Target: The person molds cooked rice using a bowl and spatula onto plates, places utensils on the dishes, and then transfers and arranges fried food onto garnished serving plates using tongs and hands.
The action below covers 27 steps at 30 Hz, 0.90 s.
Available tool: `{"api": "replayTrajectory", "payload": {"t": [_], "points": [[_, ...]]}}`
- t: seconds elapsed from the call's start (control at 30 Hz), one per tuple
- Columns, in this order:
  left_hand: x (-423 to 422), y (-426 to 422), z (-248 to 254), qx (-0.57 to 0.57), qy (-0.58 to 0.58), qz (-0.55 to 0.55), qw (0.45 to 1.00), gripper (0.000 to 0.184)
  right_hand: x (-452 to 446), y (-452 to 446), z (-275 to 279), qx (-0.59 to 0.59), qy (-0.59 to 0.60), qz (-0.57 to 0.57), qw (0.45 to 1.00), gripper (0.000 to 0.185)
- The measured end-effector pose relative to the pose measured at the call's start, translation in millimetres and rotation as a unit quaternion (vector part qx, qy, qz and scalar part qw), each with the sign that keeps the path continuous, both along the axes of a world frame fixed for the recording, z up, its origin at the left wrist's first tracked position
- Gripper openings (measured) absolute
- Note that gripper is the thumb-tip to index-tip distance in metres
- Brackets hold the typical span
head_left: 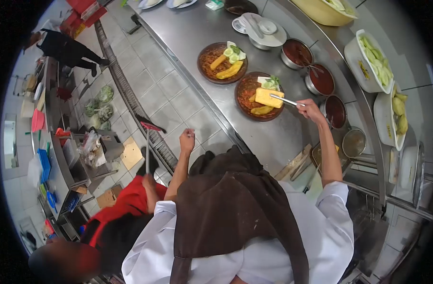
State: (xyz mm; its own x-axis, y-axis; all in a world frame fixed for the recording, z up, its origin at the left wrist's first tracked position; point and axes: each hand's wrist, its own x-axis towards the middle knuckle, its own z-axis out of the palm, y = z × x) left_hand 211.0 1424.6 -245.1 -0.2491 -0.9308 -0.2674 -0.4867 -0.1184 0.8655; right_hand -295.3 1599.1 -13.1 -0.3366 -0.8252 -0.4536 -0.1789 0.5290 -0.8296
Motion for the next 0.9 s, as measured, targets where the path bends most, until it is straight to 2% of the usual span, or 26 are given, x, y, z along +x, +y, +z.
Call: {"api": "replayTrajectory", "payload": {"t": [0.07, 0.13, 0.23, 0.33, 0.37, 0.5, 0.6, 0.67, 0.8, 0.9], "points": [[-35, -6, 45, -0.083, 0.008, -0.034, 0.996, 0.022, -20, -6, -3, 0.024, -0.005, 0.022, 0.999, 0.016], [-70, -15, 67, -0.11, 0.028, -0.055, 0.992, 0.023, -40, -12, -5, 0.078, -0.053, 0.061, 0.994, 0.015], [-122, -21, 96, -0.162, 0.039, -0.14, 0.976, 0.027, -45, -28, 4, 0.126, -0.059, 0.093, 0.986, 0.016], [-173, -16, 130, -0.2, 0.03, -0.199, 0.959, 0.031, -63, -48, -12, 0.157, -0.073, 0.135, 0.976, 0.018], [-188, -15, 135, -0.231, 0.018, -0.225, 0.946, 0.032, -59, -56, -12, 0.178, -0.072, 0.147, 0.97, 0.014], [-230, -13, 139, -0.279, -0.041, -0.302, 0.911, 0.038, -69, -82, -33, 0.198, -0.099, 0.176, 0.959, 0.015], [-248, -6, 140, -0.316, -0.091, -0.316, 0.89, 0.041, -71, -98, -36, 0.201, -0.111, 0.185, 0.956, 0.017], [-256, -5, 140, -0.311, -0.108, -0.326, 0.886, 0.042, -75, -108, -36, 0.222, -0.059, 0.237, 0.944, 0.015], [-267, -3, 136, -0.312, -0.143, -0.335, 0.877, 0.042, -79, -122, -46, 0.22, -0.052, 0.242, 0.943, 0.013], [-271, -2, 142, -0.261, -0.157, -0.347, 0.887, 0.039, -75, -127, -48, 0.178, 0.047, 0.281, 0.942, 0.009]]}}
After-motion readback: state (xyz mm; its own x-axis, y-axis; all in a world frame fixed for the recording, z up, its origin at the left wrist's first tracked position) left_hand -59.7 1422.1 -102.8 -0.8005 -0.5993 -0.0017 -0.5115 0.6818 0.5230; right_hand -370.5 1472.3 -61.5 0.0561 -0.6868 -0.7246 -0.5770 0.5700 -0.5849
